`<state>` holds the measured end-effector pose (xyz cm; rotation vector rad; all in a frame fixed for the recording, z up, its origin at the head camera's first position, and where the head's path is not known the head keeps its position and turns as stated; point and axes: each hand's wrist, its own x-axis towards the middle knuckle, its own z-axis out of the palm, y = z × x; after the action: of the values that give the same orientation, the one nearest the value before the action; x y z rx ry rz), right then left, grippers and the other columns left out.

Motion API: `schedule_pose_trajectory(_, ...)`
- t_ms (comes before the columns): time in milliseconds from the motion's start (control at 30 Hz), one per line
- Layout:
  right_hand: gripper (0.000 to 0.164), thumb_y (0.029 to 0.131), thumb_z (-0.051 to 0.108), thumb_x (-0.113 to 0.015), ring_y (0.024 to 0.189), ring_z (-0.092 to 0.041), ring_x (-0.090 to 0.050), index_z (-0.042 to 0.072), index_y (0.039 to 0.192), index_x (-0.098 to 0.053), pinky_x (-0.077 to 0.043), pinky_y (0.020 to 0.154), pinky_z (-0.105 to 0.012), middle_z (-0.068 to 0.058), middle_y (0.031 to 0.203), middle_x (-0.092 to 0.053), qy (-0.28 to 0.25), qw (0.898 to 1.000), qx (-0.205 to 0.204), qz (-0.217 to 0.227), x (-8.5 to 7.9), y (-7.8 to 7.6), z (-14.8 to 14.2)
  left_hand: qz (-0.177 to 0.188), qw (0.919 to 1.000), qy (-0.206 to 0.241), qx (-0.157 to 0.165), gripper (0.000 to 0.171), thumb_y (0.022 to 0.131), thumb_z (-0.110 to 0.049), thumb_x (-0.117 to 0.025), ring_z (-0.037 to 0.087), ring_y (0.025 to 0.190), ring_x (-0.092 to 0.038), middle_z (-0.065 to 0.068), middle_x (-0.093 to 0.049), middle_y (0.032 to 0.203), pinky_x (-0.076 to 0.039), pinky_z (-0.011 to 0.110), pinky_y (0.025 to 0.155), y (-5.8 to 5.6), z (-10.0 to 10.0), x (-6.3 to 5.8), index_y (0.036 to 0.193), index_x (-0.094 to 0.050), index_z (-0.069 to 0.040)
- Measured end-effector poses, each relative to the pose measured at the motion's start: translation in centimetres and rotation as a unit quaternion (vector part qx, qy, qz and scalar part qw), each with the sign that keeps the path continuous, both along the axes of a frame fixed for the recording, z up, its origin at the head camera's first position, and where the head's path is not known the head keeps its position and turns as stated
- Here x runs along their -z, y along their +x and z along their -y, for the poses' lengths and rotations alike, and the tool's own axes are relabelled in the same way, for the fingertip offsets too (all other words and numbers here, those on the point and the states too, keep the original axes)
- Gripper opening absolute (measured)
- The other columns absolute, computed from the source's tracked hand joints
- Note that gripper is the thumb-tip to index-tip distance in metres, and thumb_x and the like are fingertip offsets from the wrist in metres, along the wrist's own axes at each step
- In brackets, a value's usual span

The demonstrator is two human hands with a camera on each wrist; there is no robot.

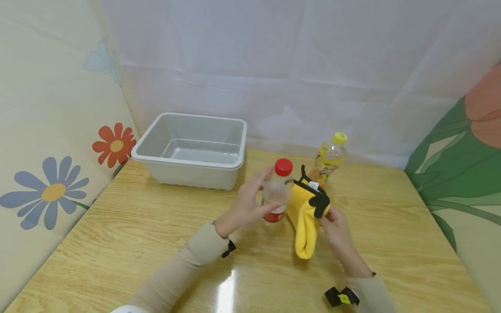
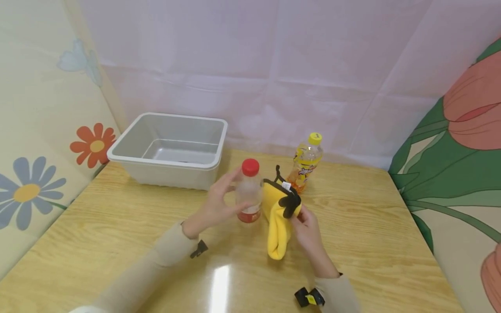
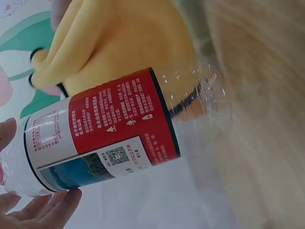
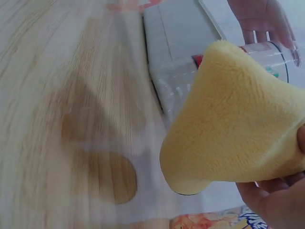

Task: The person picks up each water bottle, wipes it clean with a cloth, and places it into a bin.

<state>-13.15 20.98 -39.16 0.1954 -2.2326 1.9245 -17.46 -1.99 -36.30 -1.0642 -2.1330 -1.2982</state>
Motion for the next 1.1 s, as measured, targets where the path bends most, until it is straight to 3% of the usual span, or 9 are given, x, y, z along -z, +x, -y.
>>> schedule_pose_trajectory(100,0.043,0.085,-0.012,-0.048,0.089,0.001,-0.055,0.027,0.095,-0.063,-0.048,0.072,-0.013,0.017,0.095,-0.062,-0.013,1.0,-0.006,-0.014,0.0,0.5,-0.6,-0.032,0.9992,0.022,0.004,0.082,0.069,-0.007,-0.078,0.028,0.105,-0.052,0.021,-0.049,0.124,-0.052,0.025,0.082,-0.6,0.3,-1.0,0.135,-0.031,0.007)
schedule_pose_trajectory(200,0.046,0.084,-0.014,-0.048,0.085,0.0,-0.054,0.029,0.093,-0.064,-0.046,0.07,-0.013,0.016,0.093,-0.062,-0.012,1.0,-0.004,-0.026,0.0,0.9,-1.0,-0.039,0.9985,0.037,0.007,0.082,0.068,-0.006,-0.079,0.03,0.104,-0.052,0.022,-0.049,0.122,-0.053,0.029,0.08,-1.1,0.6,-2.2,0.134,-0.033,0.008)
schedule_pose_trajectory(333,0.047,0.083,-0.015,-0.049,0.079,-0.002,-0.054,0.029,0.092,-0.064,-0.046,0.066,-0.014,0.014,0.089,-0.062,0.006,0.999,0.003,-0.037,0.1,1.4,-1.4,-0.018,0.9983,0.056,0.007,0.08,0.068,-0.004,-0.078,0.03,0.105,-0.052,0.022,-0.049,0.124,-0.053,0.029,0.08,-1.6,1.2,-4.0,0.133,-0.033,0.007)
schedule_pose_trajectory(633,0.04,0.085,-0.012,-0.049,0.085,-0.002,-0.055,0.022,0.096,-0.065,-0.047,0.069,-0.014,0.013,0.092,-0.063,0.005,0.999,-0.006,-0.036,0.5,1.8,-1.9,0.022,0.9971,0.071,-0.014,0.075,0.072,-0.005,-0.076,0.026,0.111,-0.05,0.018,-0.047,0.128,-0.05,0.034,0.086,-2.9,2.9,-8.0,0.133,-0.033,0.003)
schedule_pose_trajectory(933,0.039,0.086,-0.013,-0.049,0.087,-0.001,-0.055,0.021,0.097,-0.066,-0.048,0.071,-0.014,0.013,0.094,-0.063,-0.003,0.999,-0.008,-0.042,0.7,1.9,-2.1,0.003,0.9964,0.072,-0.045,0.074,0.074,-0.006,-0.075,0.029,0.11,-0.05,0.022,-0.047,0.126,-0.051,0.034,0.084,-5.1,4.1,-11.2,0.133,-0.032,0.007)
schedule_pose_trajectory(1100,0.034,0.086,-0.012,-0.05,0.089,-0.001,-0.055,0.015,0.099,-0.066,-0.048,0.072,-0.014,0.015,0.096,-0.063,0.004,0.999,-0.006,-0.037,0.6,1.9,-2.1,0.011,0.9951,0.052,-0.084,0.074,0.074,-0.009,-0.076,0.027,0.111,-0.05,0.019,-0.048,0.128,-0.051,0.034,0.086,-6.5,5.1,-12.4,0.133,-0.034,0.005)
